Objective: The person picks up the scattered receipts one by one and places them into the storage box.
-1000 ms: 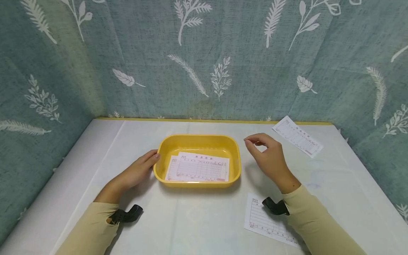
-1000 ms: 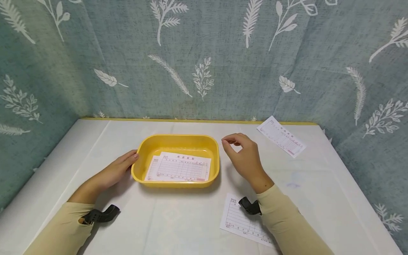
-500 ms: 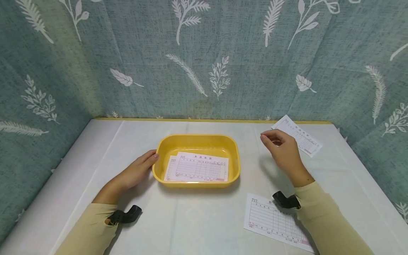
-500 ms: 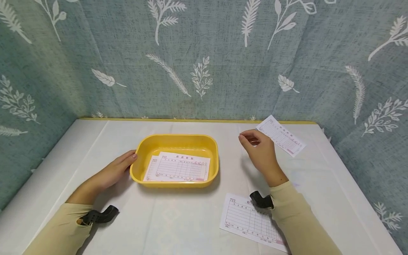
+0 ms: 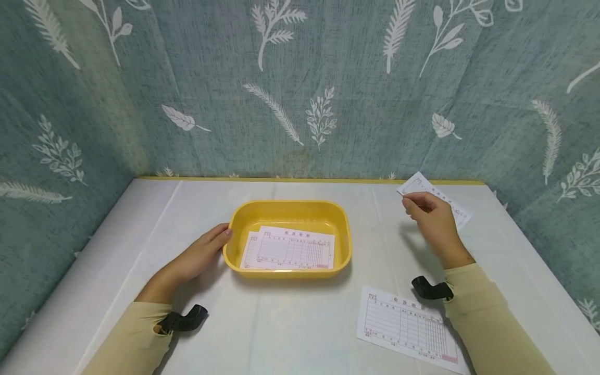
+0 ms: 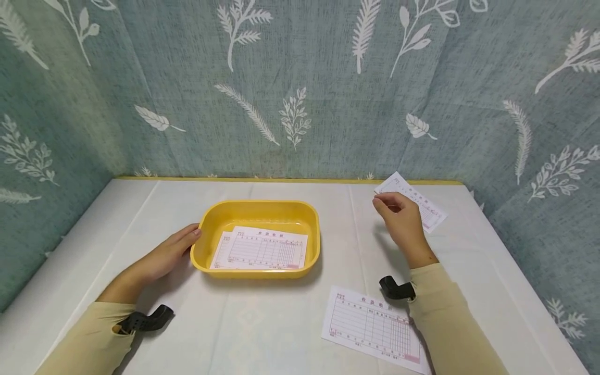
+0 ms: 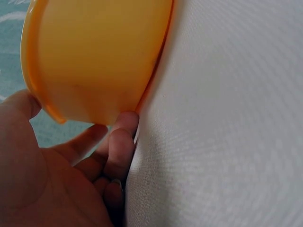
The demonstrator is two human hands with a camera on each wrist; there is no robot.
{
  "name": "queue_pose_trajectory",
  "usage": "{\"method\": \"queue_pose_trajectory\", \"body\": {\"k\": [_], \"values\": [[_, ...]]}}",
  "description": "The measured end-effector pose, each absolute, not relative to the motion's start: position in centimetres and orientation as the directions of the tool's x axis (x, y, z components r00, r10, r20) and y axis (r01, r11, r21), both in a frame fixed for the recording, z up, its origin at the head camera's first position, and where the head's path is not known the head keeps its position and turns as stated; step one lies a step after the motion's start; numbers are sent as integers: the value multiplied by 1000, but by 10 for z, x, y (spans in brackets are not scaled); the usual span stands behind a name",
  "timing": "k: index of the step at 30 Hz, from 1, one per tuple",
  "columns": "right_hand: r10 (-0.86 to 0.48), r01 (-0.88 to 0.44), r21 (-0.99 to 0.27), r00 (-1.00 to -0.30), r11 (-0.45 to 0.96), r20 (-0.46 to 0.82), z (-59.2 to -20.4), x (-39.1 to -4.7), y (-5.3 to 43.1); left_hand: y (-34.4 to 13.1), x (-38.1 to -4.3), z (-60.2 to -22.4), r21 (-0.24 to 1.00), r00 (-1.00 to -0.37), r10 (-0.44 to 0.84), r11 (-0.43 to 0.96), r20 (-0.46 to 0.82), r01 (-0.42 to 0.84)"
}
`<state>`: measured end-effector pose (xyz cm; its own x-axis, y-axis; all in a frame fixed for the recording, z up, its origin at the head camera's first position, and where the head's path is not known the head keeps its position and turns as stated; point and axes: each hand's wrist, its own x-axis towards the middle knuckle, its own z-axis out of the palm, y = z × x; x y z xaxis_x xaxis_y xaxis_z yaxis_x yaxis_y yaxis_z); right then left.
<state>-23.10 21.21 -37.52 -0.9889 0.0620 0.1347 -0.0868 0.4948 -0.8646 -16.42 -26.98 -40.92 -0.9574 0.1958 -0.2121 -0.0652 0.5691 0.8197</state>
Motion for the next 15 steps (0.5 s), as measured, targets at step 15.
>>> {"method": "queue_pose_trajectory", "body": {"k": [15], "values": [[140,70,-889,-990,452,-7,-383,-245,237,-269,-164,-409,815,-956,191,575,-221,-74]]}}
